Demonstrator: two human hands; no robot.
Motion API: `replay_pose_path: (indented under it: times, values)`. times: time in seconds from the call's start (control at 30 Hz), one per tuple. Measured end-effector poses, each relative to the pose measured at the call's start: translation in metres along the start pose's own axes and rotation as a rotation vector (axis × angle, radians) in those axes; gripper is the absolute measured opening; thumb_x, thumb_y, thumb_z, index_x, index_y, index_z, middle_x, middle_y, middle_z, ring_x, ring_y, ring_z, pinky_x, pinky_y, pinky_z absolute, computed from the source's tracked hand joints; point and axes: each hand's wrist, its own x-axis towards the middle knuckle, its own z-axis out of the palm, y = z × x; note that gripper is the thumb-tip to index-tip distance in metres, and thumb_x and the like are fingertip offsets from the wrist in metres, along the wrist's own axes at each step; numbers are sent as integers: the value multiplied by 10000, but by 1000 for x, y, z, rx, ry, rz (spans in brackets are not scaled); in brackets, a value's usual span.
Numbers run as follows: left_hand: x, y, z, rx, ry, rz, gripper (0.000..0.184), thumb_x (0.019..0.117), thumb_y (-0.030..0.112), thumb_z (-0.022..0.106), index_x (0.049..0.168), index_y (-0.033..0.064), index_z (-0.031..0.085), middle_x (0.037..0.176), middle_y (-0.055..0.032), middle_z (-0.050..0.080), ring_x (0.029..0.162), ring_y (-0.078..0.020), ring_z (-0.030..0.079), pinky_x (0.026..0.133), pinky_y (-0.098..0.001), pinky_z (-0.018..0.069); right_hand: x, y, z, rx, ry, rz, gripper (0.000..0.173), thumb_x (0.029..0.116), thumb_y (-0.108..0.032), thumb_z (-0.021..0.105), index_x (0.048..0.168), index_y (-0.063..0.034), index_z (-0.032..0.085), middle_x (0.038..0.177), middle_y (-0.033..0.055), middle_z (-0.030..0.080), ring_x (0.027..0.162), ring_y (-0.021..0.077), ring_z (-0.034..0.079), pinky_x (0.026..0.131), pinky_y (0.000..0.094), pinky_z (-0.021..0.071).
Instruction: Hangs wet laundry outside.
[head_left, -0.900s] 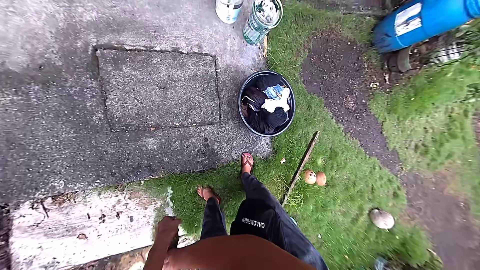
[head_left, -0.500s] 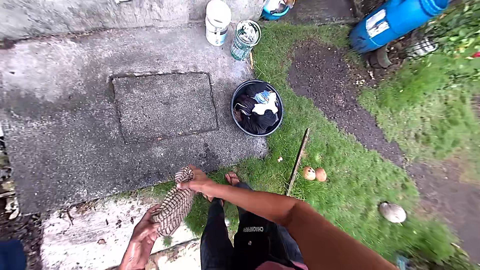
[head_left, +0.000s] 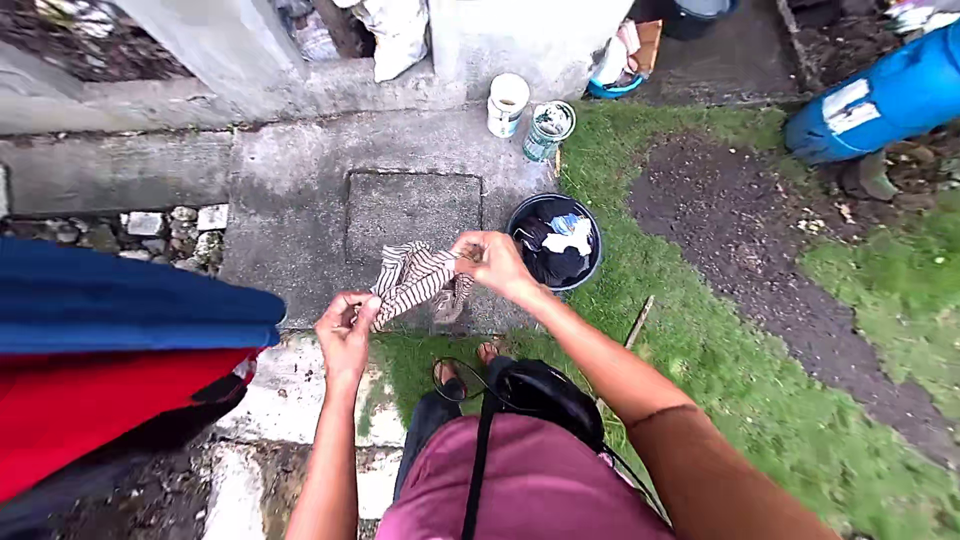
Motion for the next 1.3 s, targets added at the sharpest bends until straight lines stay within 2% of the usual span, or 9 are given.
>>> replay_pose_path:
  times: [0.17, 0.4, 0.5, 0.6, 0.73, 0.9, 1.03, 1.2, 1.3]
  values:
    - [36, 78, -30, 33, 23, 102, 240, 1054, 214, 505, 966, 60, 667, 855, 101, 660, 754, 61, 605, 726, -164, 527, 1, -69, -54, -5, 56, -213, 323, 932, -136, 725, 1235, -23, 717, 893, 93, 723, 740, 131, 668, 717, 313, 576]
    - [78, 132, -68, 98, -470, 16, 333, 774, 164, 805, 1063, 18, 725, 558, 130, 515, 473, 52, 448, 465, -137, 394, 32, -99, -119, -185, 244, -478, 202, 997, -205, 641, 1022, -21, 722, 995, 100, 732, 899, 131, 703, 802, 313, 570]
    - [82, 150, -80, 426, -564, 13, 210, 827, 205, 826, 787, 46, 694, 552, 15, 521, 493, -76, 454, 511, -310, 410, 39, -110, -162, -163, 410, -532, 181, 993, -177, 627, 982, -13, 705, 1060, 119, 655, 983, 113, 644, 778, 222, 542]
    - [82, 161, -100, 505, -358, 134, 224, 931, 262, 699, 807, 76, 703, 712, 14, 610, 624, -46, 538, 610, -299, 473, 47, -100, -186, -112, 446, -435, 191, 1003, -155, 580, 997, 18, 661, 1001, 94, 676, 876, 68, 642, 793, 244, 531]
    - [82, 183, -117, 259, -115, 322, 198, 996, 187, 591, 987, 27, 706, 1259, -54, 656, 1157, -82, 623, 993, -287, 530, 28, -126, -206, 117, 459, -520, 106, 1061, -140, 495, 1028, -70, 567, 967, -45, 685, 837, 13, 686, 792, 243, 602]
    - [102, 195, -123, 320, 119, 366, 224, 1040, 202, 548, 990, 15, 660, 846, 55, 651, 769, 45, 594, 778, -202, 509, 39, -116, -186, -235, 324, -397, 291, 1053, -199, 521, 1076, 73, 621, 857, 138, 669, 744, 144, 636, 748, 358, 528]
    - [113, 243, -134, 283, 313, 520, 167, 1048, 176, 524, 977, 84, 643, 838, 137, 638, 790, 79, 604, 798, -169, 517, 32, -142, -202, 47, 398, -542, 66, 1030, -132, 561, 979, -93, 573, 804, -97, 667, 723, 13, 692, 719, 249, 620]
    - [153, 244, -131, 465, 184, 382, 293, 1037, 247, 565, 1091, -9, 697, 914, -4, 678, 818, 5, 605, 832, -245, 511, 53, -134, -188, -306, 328, -374, 343, 1051, -256, 539, 1136, 63, 635, 943, 170, 699, 818, 207, 680, 794, 424, 548]
    - [173, 248, -180, 420, 427, 276, 68, 916, 29, 591, 849, 21, 583, 746, 19, 543, 708, 2, 536, 704, -201, 489, 70, -156, -219, -159, 467, -430, 276, 1055, -247, 515, 1088, 11, 606, 896, 29, 660, 722, 59, 662, 662, 262, 575]
